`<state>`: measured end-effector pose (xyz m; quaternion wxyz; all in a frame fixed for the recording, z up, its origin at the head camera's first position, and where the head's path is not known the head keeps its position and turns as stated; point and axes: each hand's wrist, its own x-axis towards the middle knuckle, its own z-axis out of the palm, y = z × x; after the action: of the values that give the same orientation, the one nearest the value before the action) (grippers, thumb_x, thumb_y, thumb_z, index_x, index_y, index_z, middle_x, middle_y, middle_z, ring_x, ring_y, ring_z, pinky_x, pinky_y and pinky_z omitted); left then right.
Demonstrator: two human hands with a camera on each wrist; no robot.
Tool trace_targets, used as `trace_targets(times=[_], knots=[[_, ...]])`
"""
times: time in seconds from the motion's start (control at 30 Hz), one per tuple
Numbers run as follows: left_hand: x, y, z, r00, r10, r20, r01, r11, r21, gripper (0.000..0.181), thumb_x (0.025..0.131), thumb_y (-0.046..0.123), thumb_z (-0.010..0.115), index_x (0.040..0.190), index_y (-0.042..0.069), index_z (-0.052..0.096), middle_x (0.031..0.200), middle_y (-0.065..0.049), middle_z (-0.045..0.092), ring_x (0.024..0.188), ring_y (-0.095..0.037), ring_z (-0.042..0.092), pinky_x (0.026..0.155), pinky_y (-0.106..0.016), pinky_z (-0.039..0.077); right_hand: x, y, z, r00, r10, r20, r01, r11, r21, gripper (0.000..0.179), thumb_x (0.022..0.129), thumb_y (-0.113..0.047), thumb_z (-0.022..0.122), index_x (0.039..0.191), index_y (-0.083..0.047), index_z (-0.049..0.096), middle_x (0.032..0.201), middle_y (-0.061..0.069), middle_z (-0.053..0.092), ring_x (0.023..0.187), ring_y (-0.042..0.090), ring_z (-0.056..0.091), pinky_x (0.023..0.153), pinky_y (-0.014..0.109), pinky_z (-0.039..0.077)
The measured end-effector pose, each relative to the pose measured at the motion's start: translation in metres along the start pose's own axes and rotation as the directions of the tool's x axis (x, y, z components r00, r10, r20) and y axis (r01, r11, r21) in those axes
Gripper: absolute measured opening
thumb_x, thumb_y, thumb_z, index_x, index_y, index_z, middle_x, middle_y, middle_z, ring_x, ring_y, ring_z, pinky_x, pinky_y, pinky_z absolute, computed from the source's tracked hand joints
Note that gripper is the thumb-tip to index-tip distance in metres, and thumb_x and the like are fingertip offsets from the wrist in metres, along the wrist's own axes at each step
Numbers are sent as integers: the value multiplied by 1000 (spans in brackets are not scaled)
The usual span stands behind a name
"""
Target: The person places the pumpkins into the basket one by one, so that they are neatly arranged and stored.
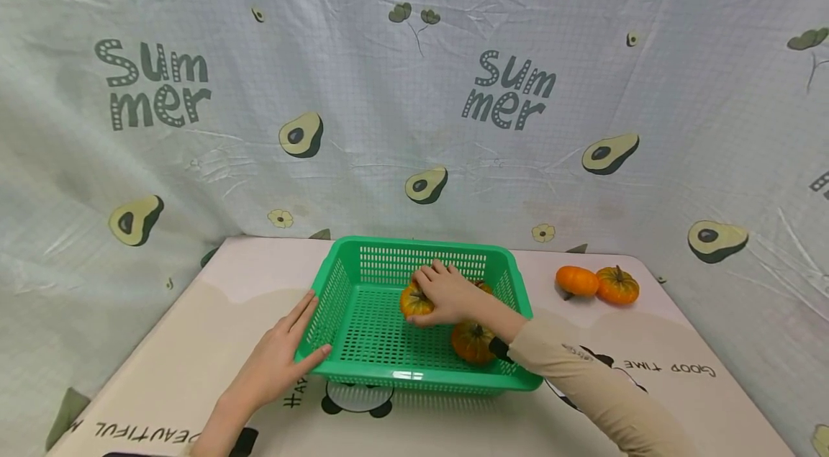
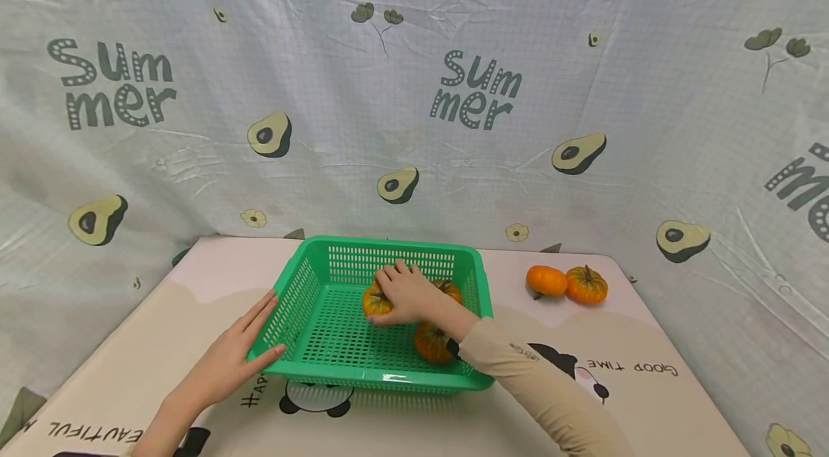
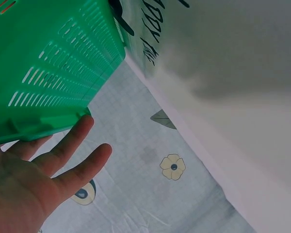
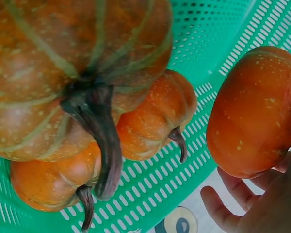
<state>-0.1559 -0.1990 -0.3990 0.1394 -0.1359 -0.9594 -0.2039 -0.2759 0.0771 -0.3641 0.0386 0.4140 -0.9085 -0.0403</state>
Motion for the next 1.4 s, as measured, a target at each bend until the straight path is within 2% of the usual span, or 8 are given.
trace_targets(times=[0.23,0.37,0.5,0.6,0.73,0.97,1.23,1.4], knots=[[1,-4,1,1000,0,3,0,1000,-5,76,85,46,53,140,1,26,146,-15,24,124,-40,37,92,-55,38,-1,-1,2,1000,-21,21,22,999,-48,59,80,-63,46,113,-14,45,103,1,46,84,15,31,67,29,25],[2,-5,1,1000,5,1,-5,1000,-8,76,85,46,52,140,1,25,147,-15,23,125,-40,36,93,-55,37,-1,0,4,999,-26,30,28,999,-41,63,79,-63,48,118,-13,45,112,3,48,90,17,35,72,32,31],[3,-6,1,1000,6,3,-6,1000,-17,77,85,46,52,141,2,24,148,-14,22,126,-39,34,94,-55,36,-2,0,5,997,-40,60,42,998,-39,67,78,-62,50,123,-12,44,119,4,47,98,20,39,82,40,37],[3,-6,1,1000,5,6,-5,1000,-22,76,85,46,52,141,2,24,148,-13,21,126,-39,34,94,-55,35,-3,0,6,996,-56,74,60,997,-51,67,78,-61,52,123,-12,44,120,4,47,99,20,39,82,41,38],[3,-6,1,1000,6,5,-5,1000,-24,76,85,46,53,141,2,24,147,-14,22,126,-39,34,94,-55,36,-3,0,6,993,-70,92,76,995,-64,64,77,-59,55,120,-13,46,117,3,49,99,20,39,77,37,37],[3,-5,1,1000,5,6,-5,1000,-24,76,85,45,54,141,2,24,148,-14,22,126,-39,34,94,-55,36,-4,-1,10,989,-77,123,87,994,-70,67,73,-63,57,118,-15,45,115,2,49,107,22,41,88,46,39],[2,-4,1,1000,1,14,-1,1000,-28,76,85,46,53,140,1,25,147,-15,22,126,-39,35,94,-55,36,-5,-2,12,987,-95,128,110,988,-108,68,69,-65,60,117,-18,47,112,1,48,100,19,40,80,40,40],[2,-4,2,1000,-2,15,2,999,-32,76,85,45,53,140,1,25,147,-16,23,126,-39,35,93,-55,36,-6,-4,12,983,-96,155,119,982,-147,70,68,-68,58,119,-20,46,113,2,47,101,20,40,80,39,40]])
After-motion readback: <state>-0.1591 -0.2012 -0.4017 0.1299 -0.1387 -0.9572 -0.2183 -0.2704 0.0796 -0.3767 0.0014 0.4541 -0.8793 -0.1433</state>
